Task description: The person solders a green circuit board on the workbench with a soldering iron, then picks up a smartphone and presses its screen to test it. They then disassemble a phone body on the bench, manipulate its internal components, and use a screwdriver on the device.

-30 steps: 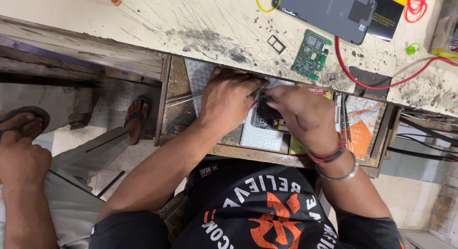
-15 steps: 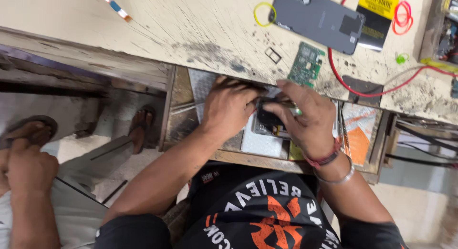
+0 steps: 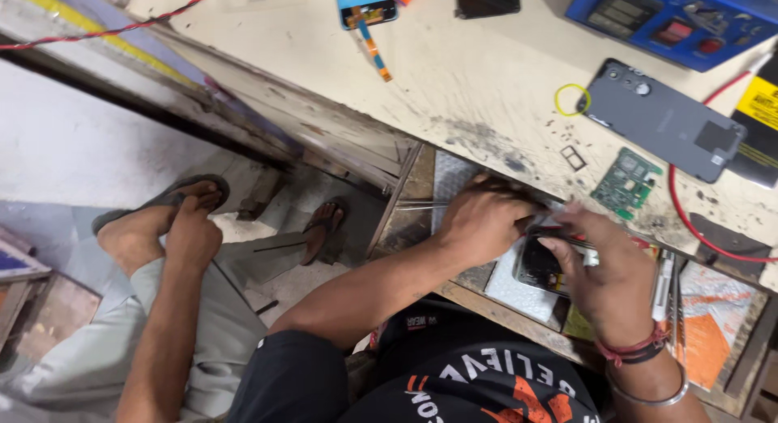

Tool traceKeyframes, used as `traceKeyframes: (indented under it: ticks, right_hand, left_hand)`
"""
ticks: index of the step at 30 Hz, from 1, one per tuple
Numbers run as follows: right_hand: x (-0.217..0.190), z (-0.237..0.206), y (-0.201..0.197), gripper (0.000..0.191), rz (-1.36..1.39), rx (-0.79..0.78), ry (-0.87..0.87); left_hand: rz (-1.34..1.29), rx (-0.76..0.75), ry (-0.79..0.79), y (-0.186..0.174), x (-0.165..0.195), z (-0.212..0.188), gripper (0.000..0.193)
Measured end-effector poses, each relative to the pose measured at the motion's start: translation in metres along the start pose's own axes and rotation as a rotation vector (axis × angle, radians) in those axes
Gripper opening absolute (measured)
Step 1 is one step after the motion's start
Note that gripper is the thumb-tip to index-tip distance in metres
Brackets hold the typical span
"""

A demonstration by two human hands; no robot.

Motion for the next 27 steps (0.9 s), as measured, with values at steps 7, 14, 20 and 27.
traceKeyframes:
  ticks: [7, 14, 20, 27]
  right_hand:
    - [-0.001, 0.006, 0.000, 0.051, 0.069, 0.040, -0.070]
    - [-0.006, 0.004, -0.012, 0.051, 0.158, -0.021, -0.063]
    - [-0.017, 0.003, -0.015, 0.045, 0.163, -0.059, -0.082]
    - [-0.015, -0.002, -0.022, 0.054, 0.166, -0.088, 0.008]
  left_hand:
    - [-0.049, 0.011, -0.029, -0.005, 0.004, 0.005, 0.024]
    - [-0.014, 0.030, 0.020, 0.000, 0.012, 0.000, 0.020]
    - [-0.070, 0.046, 0.055, -0.011, 0.019, -0.005, 0.017]
    - [-0.034, 0.059, 0.026, -0.011, 0.022, -0.008, 0.012]
Point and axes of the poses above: each hand's wrist, its own z-axis towards the middle knuckle, its own y-axis out of the palm, x = y × z, the point moved 5 cm from there along z, towards the middle knuckle, and after that the axes turned 11 degrees about -y, right-handed, at the moved point
